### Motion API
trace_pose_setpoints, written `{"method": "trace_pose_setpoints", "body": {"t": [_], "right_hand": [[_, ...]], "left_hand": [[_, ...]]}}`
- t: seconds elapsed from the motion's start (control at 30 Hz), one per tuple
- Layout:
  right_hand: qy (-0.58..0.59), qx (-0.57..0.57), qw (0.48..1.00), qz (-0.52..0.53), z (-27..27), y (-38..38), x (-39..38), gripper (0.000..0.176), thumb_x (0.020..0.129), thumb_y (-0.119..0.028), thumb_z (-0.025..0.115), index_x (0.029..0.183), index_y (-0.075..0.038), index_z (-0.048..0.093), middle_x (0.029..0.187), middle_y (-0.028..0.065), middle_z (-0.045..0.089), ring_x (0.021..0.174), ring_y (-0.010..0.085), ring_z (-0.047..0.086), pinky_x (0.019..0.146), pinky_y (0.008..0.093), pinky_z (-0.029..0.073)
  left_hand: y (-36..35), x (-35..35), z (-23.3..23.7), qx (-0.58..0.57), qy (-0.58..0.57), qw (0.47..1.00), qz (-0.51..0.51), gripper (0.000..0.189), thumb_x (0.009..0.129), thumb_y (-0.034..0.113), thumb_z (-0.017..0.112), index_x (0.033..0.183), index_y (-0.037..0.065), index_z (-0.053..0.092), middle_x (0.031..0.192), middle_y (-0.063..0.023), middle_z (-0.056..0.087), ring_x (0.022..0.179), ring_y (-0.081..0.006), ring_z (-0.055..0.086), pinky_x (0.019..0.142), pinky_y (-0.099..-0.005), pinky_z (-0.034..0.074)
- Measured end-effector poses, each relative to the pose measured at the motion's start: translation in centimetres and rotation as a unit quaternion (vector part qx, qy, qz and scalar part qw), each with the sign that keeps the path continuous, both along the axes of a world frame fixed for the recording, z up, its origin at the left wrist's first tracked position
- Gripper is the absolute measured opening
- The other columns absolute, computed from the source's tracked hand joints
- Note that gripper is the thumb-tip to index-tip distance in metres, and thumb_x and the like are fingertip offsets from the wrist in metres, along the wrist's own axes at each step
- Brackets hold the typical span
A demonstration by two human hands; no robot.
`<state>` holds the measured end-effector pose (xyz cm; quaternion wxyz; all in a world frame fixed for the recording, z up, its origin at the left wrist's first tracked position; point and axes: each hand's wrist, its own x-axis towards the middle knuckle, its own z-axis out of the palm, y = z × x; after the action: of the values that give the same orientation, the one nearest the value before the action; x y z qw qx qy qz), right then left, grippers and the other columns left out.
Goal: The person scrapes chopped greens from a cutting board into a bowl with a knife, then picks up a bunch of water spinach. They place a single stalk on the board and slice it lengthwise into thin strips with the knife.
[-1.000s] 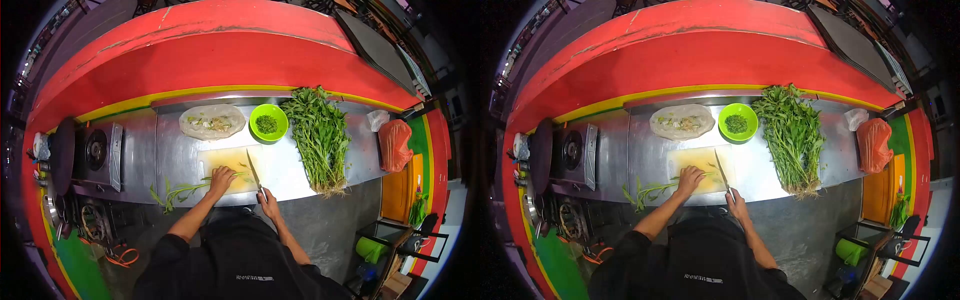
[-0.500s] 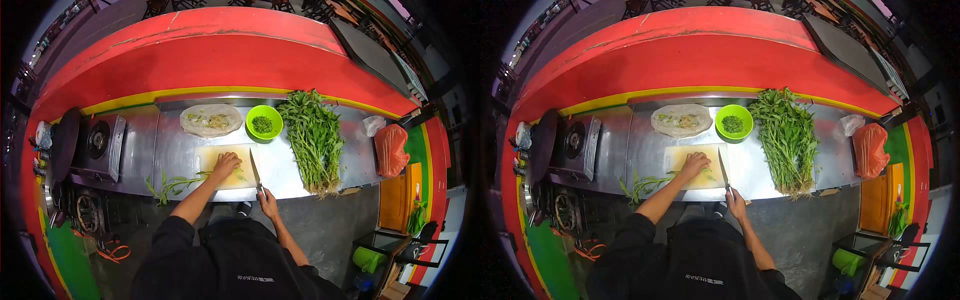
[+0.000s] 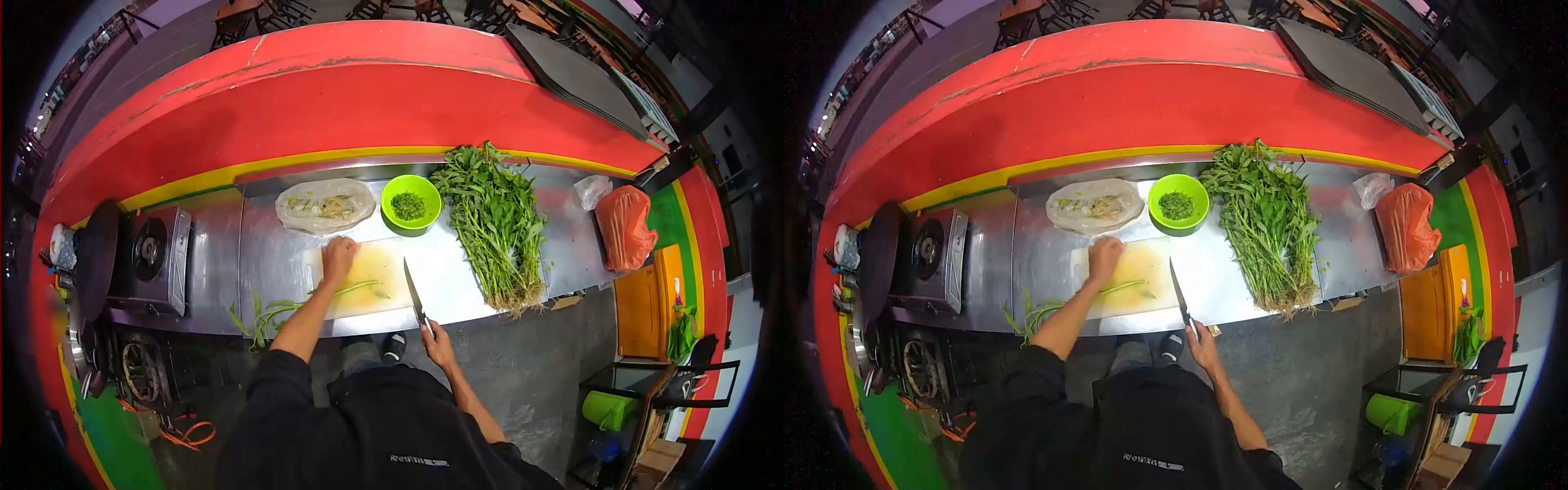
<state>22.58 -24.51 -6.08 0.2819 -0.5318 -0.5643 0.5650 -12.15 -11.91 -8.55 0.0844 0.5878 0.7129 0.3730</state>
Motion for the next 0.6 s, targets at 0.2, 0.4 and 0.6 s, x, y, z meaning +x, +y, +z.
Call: {"method": "trace_pose_setpoints", "body": {"t": [0.2,0.4,0.6], "right_hand": [[-0.020,-0.017,0.999,0.030,1.0,0.1,-1.1,0.032,0.102,-0.030,0.055,0.115,-0.001,0.060,0.069,-0.0029,0.049,0.061,0.0068,0.046,0.054,0.0261,0.039],[-0.046,-0.014,0.998,0.036,1.0,0.8,-1.5,0.033,0.101,-0.034,0.056,0.115,-0.004,0.060,0.064,-0.0036,0.047,0.053,0.0063,0.044,0.047,0.0257,0.036],[-0.049,-0.033,0.998,0.019,0.0,1.4,-2.2,0.032,0.101,-0.034,0.056,0.111,-0.004,0.059,0.064,-0.0037,0.048,0.050,0.0060,0.043,0.043,0.0249,0.035]], "left_hand": [[4.4,-5.6,5.6,0.069,0.017,0.994,0.086,0.011,0.082,0.017,0.073,0.090,0.013,0.067,0.086,-0.0031,0.063,0.090,-0.0268,0.060,0.080,-0.0442,0.044],[4.2,-5.6,8.0,0.140,-0.035,0.973,0.182,0.021,0.080,0.018,0.076,0.097,0.008,0.068,0.086,-0.0047,0.063,0.085,-0.0245,0.063,0.077,-0.0410,0.050],[-0.6,-3.1,3.2,0.114,-0.134,0.981,0.077,0.017,0.079,0.013,0.077,0.090,0.009,0.066,0.078,-0.0054,0.067,0.069,-0.0236,0.064,0.065,-0.0359,0.049]]}}
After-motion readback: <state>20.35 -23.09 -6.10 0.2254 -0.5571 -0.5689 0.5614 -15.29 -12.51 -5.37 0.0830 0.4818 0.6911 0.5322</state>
